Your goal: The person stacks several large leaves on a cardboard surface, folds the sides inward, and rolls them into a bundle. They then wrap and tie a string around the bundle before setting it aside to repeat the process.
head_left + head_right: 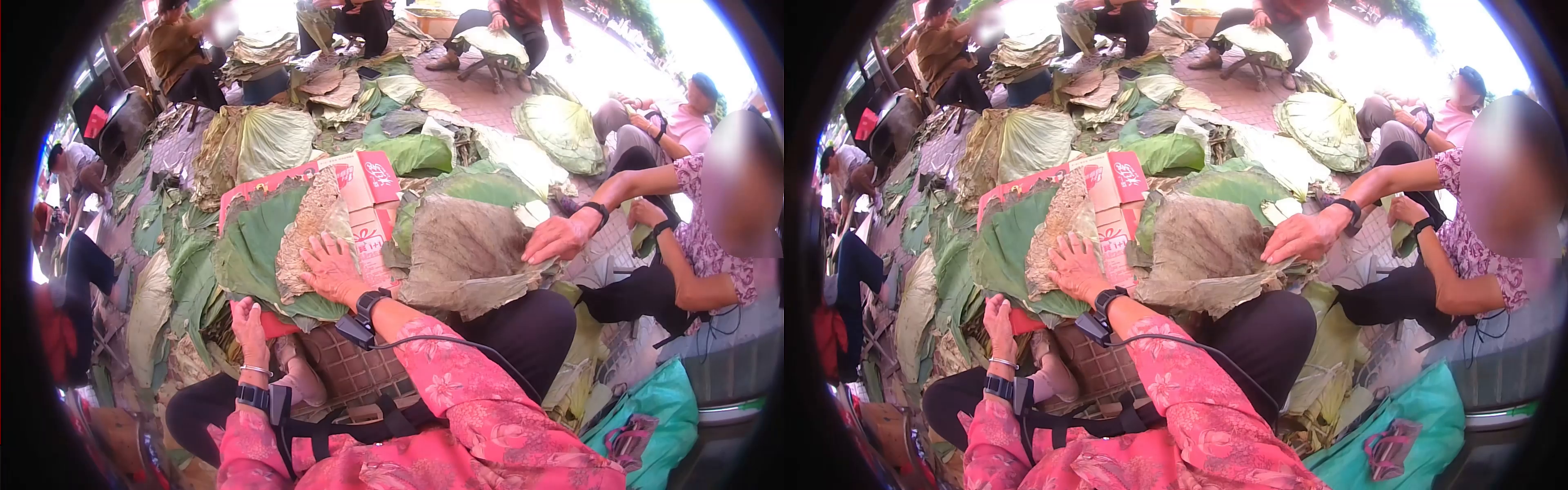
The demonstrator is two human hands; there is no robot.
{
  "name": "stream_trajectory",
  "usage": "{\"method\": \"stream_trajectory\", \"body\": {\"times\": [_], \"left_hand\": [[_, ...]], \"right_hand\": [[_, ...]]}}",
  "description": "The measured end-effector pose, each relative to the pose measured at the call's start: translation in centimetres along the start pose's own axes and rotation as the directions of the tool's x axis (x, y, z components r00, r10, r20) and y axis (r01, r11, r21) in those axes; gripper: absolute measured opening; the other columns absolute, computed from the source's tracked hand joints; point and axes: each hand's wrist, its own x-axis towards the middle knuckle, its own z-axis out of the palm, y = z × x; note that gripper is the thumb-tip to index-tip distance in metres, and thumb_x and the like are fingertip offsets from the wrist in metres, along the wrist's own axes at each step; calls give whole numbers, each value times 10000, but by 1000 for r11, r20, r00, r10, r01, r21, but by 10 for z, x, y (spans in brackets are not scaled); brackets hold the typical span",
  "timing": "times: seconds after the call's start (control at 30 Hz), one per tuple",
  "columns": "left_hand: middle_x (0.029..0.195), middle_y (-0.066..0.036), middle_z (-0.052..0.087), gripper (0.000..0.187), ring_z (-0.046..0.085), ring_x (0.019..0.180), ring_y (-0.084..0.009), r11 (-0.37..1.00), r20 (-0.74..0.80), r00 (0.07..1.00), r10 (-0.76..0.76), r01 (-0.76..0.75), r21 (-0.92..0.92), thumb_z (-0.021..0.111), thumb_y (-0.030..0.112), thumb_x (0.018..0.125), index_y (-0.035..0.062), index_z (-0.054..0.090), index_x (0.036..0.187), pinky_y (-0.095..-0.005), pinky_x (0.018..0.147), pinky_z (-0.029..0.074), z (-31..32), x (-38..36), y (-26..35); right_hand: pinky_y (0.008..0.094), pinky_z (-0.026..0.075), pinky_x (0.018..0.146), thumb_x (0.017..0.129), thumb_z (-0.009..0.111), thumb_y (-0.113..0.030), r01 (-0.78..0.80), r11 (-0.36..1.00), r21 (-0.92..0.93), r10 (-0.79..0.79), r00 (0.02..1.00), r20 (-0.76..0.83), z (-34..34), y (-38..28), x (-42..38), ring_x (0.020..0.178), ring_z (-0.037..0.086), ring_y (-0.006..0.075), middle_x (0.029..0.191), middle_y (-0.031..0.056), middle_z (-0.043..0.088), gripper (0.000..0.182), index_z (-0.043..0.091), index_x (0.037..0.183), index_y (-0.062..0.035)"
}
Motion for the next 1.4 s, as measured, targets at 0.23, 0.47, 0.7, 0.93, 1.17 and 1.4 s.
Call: {"method": "stream_trajectory", "body": {"times": [0.23, 0.47, 0.7, 0.93, 1.17, 1.4], "left_hand": [[878, -3, 535, 232, 489, 744, -77, 997, 16, 1000, -6, 7, -83, 549, 67, 848, -30, 531, 1058, -214, 690, 421, -2, 2, -3], [908, -23, 541, 235, 507, 732, -91, 992, -7, 998, -64, 63, -109, 543, 32, 839, -26, 519, 1065, -226, 674, 436, -2, -2, 11], [925, -26, 538, 263, 506, 682, -87, 987, -27, 989, -145, 143, -75, 550, 34, 834, -20, 506, 1087, -220, 627, 438, -2, -1, 20], [907, -19, 537, 273, 503, 660, -75, 984, -45, 986, -158, 154, -86, 558, 43, 828, -8, 509, 1092, -209, 591, 427, 0, -1, 24], [789, -2, 546, 411, 588, 556, -124, 798, 128, 916, -381, 396, -455, 620, 144, 804, 51, 438, 1161, -216, 388, 404, 0, 5, 39], [574, 37, 426, 313, 388, 389, -79, 742, 177, 827, -534, 559, -369, 760, 303, 703, 124, 518, 790, -226, 336, 279, 6, 24, 57]], "right_hand": [[525, 172, 1034, 845, 471, -442, -11, 999, 30, 10, 999, 39, -1, 0, 1, 1289, 253, 359, 1357, 155, 372, 525, 470, 1264, -126], [509, 188, 1020, 857, 444, -450, -14, 1000, 2, 14, 999, 48, -3, -1, 1, 1277, 278, 345, 1361, 148, 370, 519, 468, 1265, -130], [493, 183, 1025, 871, 422, -458, -7, 1000, -27, 8, 1000, 28, 0, 0, 1, 1282, 274, 334, 1362, 135, 374, 519, 458, 1278, -137], [505, 180, 1028, 864, 440, -450, -14, 1000, -5, 14, 1000, 1, 1, -1, 1, 1288, 270, 336, 1356, 136, 382, 503, 483, 1257, -138], [512, 174, 1030, 849, 461, -441, -3, 1000, -24, 4, 999, 54, 4, -1, 3, 1295, 265, 333, 1377, 128, 363, 516, 460, 1274, -149], [494, 196, 1023, 836, 501, -432, 37, 998, -57, -37, 999, 1, 8, 1, 4, 1277, 292, 330, 1365, 133, 377, 510, 477, 1260, -150]]}}
